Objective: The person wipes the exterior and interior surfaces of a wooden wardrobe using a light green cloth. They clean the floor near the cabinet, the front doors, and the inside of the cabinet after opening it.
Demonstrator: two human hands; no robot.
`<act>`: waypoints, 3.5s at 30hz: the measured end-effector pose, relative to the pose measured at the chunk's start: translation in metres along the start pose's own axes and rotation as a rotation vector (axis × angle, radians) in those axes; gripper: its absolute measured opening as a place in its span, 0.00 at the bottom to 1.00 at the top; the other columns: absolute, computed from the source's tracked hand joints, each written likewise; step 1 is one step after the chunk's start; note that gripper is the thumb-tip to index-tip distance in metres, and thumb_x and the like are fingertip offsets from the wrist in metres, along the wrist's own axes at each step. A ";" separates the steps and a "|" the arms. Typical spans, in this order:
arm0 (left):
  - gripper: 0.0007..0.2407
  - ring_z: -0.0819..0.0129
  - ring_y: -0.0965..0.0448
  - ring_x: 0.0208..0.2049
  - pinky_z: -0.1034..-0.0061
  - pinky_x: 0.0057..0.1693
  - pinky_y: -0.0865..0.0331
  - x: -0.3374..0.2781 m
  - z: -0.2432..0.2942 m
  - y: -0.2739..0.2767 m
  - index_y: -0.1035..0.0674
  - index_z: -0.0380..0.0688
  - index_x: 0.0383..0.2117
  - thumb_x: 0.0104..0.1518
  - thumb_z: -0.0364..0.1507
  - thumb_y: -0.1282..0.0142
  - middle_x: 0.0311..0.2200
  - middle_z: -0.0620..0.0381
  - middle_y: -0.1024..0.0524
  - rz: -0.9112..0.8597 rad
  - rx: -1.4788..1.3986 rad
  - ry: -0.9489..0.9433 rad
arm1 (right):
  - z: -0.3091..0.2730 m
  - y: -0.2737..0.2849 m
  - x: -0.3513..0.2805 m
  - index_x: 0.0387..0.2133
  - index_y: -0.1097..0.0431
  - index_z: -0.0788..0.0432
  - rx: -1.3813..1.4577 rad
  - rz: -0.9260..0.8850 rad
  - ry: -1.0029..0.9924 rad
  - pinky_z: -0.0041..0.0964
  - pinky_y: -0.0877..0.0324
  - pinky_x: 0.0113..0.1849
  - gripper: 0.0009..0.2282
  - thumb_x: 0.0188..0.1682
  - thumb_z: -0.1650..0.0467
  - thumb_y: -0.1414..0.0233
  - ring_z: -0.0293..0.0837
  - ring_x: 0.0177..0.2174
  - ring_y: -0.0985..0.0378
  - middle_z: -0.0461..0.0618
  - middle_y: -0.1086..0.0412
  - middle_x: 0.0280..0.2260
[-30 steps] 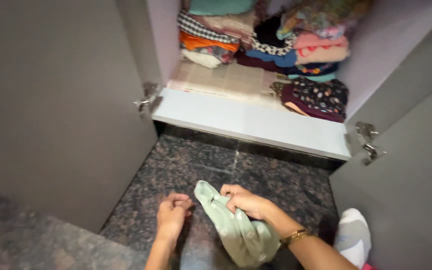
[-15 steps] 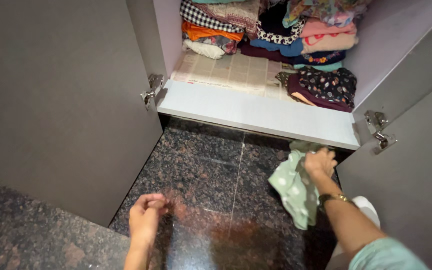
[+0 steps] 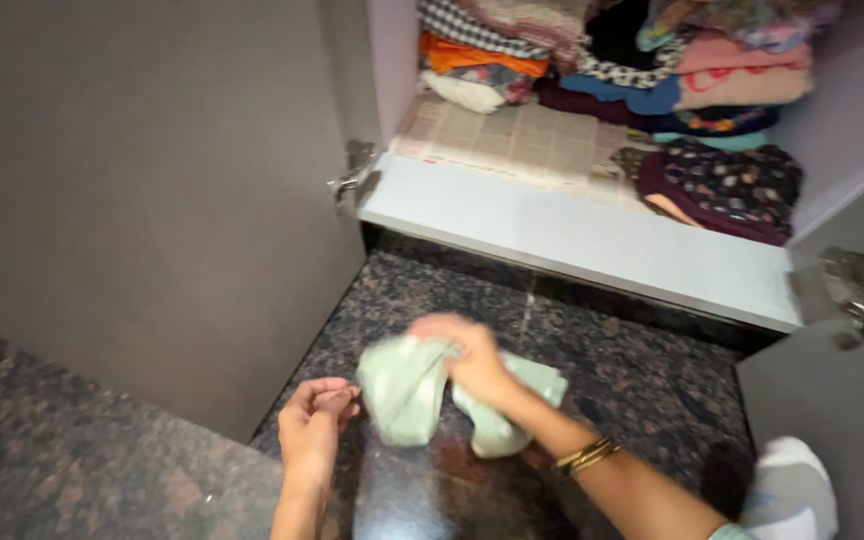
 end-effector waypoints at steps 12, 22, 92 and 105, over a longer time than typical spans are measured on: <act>0.07 0.69 0.20 0.31 0.73 0.37 0.31 -0.006 -0.008 0.157 0.18 0.38 0.33 0.54 0.21 0.50 0.32 0.56 0.18 0.488 -0.082 0.091 | -0.024 -0.187 -0.060 0.53 0.28 0.54 -0.569 -0.448 0.037 0.51 0.40 0.57 0.34 0.25 0.81 0.45 0.63 0.57 0.42 0.56 0.45 0.65; 0.05 0.69 0.19 0.31 0.77 0.37 0.32 -0.065 0.124 0.287 0.21 0.44 0.37 0.57 0.25 0.47 0.35 0.57 0.17 0.624 -0.172 -0.110 | -0.115 -0.325 -0.058 0.48 0.28 0.64 1.263 -0.503 -0.966 0.48 0.24 0.43 0.22 0.37 0.71 0.52 0.53 0.37 0.20 0.59 0.24 0.40; 0.28 0.64 0.26 0.44 0.67 0.53 0.32 -0.072 0.161 0.031 0.22 0.39 0.46 0.65 0.53 0.64 0.42 0.53 0.22 -0.033 -0.315 -0.403 | -0.066 -0.033 -0.069 0.52 0.31 0.64 0.947 0.136 -0.423 0.49 0.28 0.50 0.28 0.33 0.87 0.50 0.52 0.48 0.23 0.56 0.26 0.48; 0.33 0.69 0.24 0.50 0.73 0.57 0.29 -0.214 0.213 -0.082 0.29 0.39 0.55 0.36 0.18 0.28 0.49 0.52 0.24 -0.588 -0.018 -0.635 | -0.107 0.007 -0.089 0.53 0.32 0.62 0.969 0.145 -0.257 0.49 0.28 0.50 0.29 0.32 0.85 0.44 0.51 0.47 0.22 0.53 0.25 0.47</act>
Point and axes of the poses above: each hand's wrist, its own x-axis towards the middle knuckle, its own y-axis out of the back of the hand, z = x × y, the point moved 10 cm from there along x, towards the middle knuckle
